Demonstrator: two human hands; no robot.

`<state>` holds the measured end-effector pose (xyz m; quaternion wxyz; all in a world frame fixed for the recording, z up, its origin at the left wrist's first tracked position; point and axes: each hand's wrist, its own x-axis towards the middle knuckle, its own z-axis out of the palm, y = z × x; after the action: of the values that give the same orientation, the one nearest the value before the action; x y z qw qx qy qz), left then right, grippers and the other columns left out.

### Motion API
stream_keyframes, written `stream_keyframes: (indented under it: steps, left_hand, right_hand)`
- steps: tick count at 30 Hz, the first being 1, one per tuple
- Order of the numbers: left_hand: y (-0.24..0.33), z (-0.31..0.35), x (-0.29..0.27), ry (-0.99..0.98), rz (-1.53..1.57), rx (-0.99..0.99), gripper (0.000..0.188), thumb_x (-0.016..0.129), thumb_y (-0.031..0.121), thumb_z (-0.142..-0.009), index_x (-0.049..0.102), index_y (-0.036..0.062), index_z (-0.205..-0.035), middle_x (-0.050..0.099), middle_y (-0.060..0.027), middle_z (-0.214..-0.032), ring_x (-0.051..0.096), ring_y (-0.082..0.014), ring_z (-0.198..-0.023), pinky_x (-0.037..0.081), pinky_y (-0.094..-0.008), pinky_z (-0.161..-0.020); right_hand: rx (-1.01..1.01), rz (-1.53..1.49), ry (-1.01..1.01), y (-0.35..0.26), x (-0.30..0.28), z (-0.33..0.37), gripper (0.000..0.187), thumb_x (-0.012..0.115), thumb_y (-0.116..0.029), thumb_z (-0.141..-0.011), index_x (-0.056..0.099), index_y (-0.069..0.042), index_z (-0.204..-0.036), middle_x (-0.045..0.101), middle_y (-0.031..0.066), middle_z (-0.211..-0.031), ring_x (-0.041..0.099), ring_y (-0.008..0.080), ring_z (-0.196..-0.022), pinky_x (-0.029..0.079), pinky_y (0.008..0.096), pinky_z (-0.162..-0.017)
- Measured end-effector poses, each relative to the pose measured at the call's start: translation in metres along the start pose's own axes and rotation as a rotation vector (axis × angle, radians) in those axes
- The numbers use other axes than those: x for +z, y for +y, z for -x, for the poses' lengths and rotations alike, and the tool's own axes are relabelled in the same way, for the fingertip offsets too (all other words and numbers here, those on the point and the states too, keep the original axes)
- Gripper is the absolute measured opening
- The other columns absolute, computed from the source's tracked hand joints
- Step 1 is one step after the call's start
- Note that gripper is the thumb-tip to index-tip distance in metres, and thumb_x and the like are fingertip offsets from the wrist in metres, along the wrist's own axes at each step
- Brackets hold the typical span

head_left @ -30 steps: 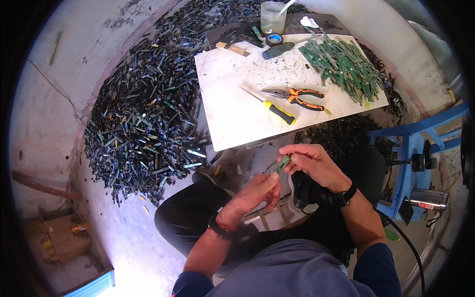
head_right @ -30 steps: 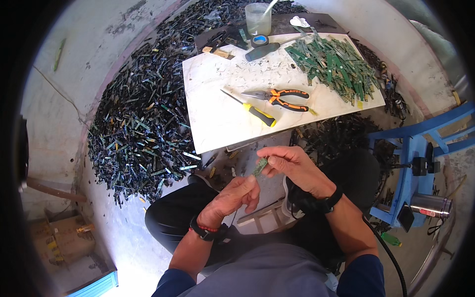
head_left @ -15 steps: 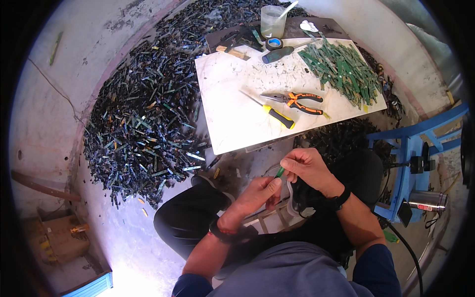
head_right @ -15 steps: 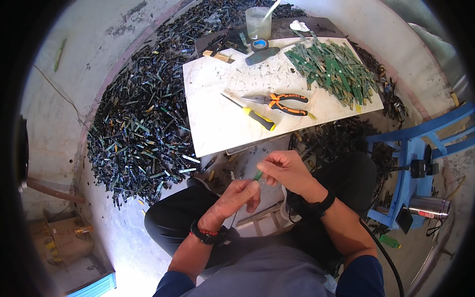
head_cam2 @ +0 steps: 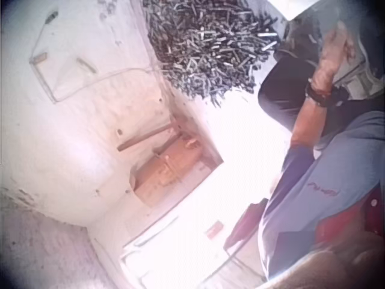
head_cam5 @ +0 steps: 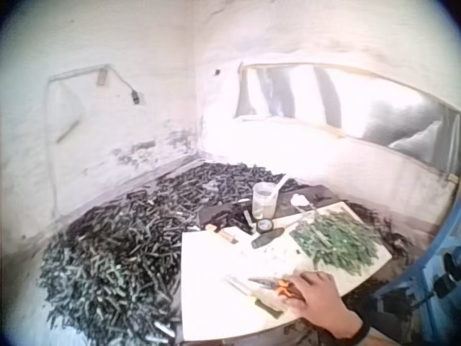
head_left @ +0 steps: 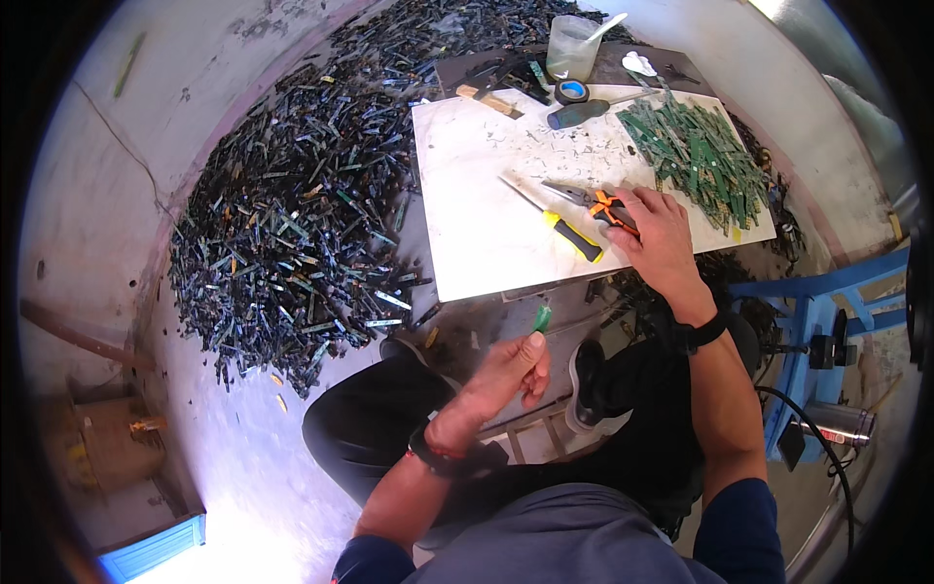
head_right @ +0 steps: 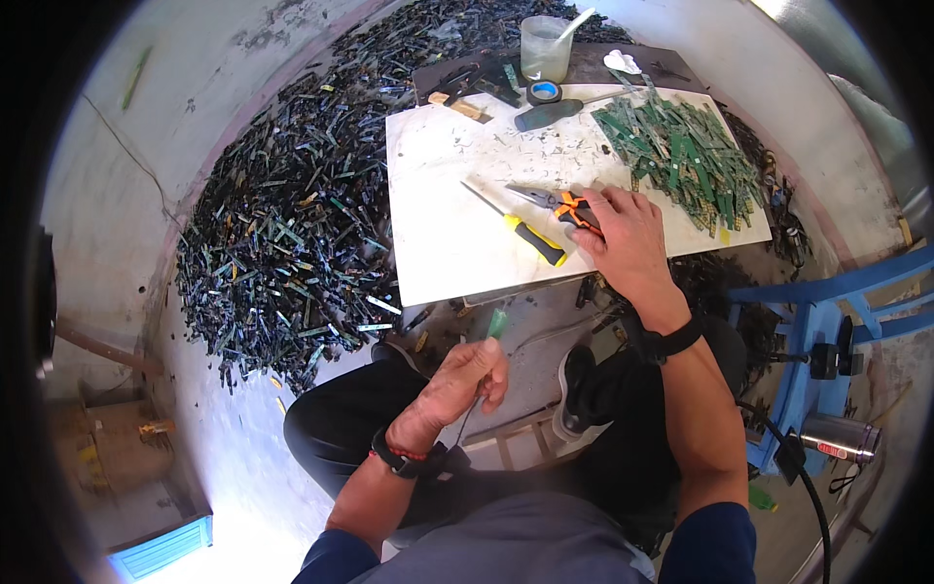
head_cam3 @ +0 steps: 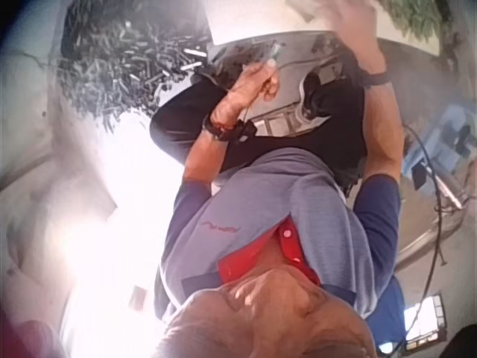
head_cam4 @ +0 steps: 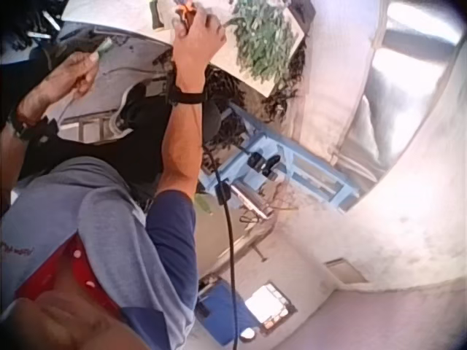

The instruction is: The person sits at a workbench and uses a screwdriver and pliers to strip components from green circuit boards. They remove parts one by one, placing the stripped boards on a pile on the table and discarding the removed components onto a large pile on the floor.

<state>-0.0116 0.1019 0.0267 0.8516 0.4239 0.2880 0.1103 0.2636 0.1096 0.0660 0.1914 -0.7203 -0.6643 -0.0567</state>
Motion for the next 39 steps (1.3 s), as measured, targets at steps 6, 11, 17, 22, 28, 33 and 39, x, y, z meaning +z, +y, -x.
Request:
stream_keyframes:
  steps: [6,11,17,22,28,33,39]
  left_hand:
    - [0.001,0.0,-0.003,0.005,0.063,-0.006,0.048,0.041,0.046,-0.101,0.05,0.0081,-0.073,0.048,-0.0028,-0.058,0.046,-0.0119,-0.047,0.034,-0.024,-0.046]
    - [0.0,0.001,-0.004,0.008,0.058,0.007,0.047,0.041,0.045,-0.101,0.05,0.0078,-0.074,0.048,-0.003,-0.058,0.047,-0.0123,-0.048,0.036,-0.0247,-0.046]
    - [0.004,0.003,-0.008,0.022,0.024,0.01,0.047,0.041,0.045,-0.101,0.051,0.0078,-0.074,0.049,-0.0032,-0.057,0.048,-0.0124,-0.048,0.037,-0.0246,-0.046]
    - [0.002,0.003,-0.01,0.005,0.02,0.017,0.048,0.041,0.045,-0.101,0.051,0.0077,-0.072,0.049,-0.0032,-0.057,0.048,-0.0117,-0.048,0.037,-0.0245,-0.045]
    - [0.005,0.005,-0.009,0.015,0.021,0.027,0.049,0.041,0.045,-0.101,0.05,0.0075,-0.07,0.049,-0.0026,-0.056,0.048,-0.0114,-0.048,0.036,-0.0243,-0.045]
    - [0.001,0.005,-0.01,0.017,0.021,0.018,0.049,0.041,0.045,-0.101,0.05,0.0073,-0.07,0.049,-0.0026,-0.055,0.048,-0.0113,-0.048,0.036,-0.0241,-0.045]
    - [0.007,0.007,-0.008,0.023,-0.018,0.016,0.05,0.041,0.045,-0.101,0.05,0.0072,-0.069,0.049,-0.0023,-0.054,0.048,-0.0108,-0.047,0.035,-0.0238,-0.045]
  right_hand:
    - [0.213,-0.346,0.088,0.008,-0.003,0.012,0.041,0.061,-0.026,-0.088,0.058,-0.001,-0.12,0.061,0.0136,-0.096,0.055,0.0267,-0.087,0.044,0.0371,-0.081]
    - [0.745,-1.701,-0.177,-0.035,-0.046,0.043,0.041,0.048,-0.031,-0.095,0.06,0.007,-0.104,0.062,0.0114,-0.089,0.055,0.0197,-0.075,0.045,0.0298,-0.07]
    - [0.823,-1.664,-0.663,-0.058,-0.047,0.091,0.031,0.052,-0.009,-0.082,0.057,0.001,-0.111,0.064,0.0111,-0.103,0.061,0.0146,-0.079,0.045,0.0247,-0.062]
    - [0.759,-1.361,-0.772,-0.064,-0.055,0.088,0.04,0.05,-0.002,-0.079,0.054,-0.002,-0.118,0.065,0.0057,-0.099,0.06,0.0119,-0.076,0.043,0.0186,-0.058]
    - [0.315,-0.86,-0.676,-0.053,-0.041,0.104,0.049,0.052,-0.003,-0.076,0.05,-0.002,-0.124,0.059,0.0124,-0.092,0.059,0.0265,-0.081,0.047,0.0334,-0.07]
    - [0.196,-0.699,-0.661,-0.057,-0.04,0.1,0.055,0.056,-0.005,-0.073,0.049,-0.003,-0.128,0.056,0.0189,-0.097,0.056,0.0393,-0.093,0.047,0.0407,-0.08]
    - [0.161,-0.633,-0.676,-0.054,-0.041,0.101,0.055,0.058,-0.007,-0.074,0.049,-0.004,-0.128,0.056,0.0189,-0.098,0.056,0.0394,-0.094,0.047,0.0411,-0.079]
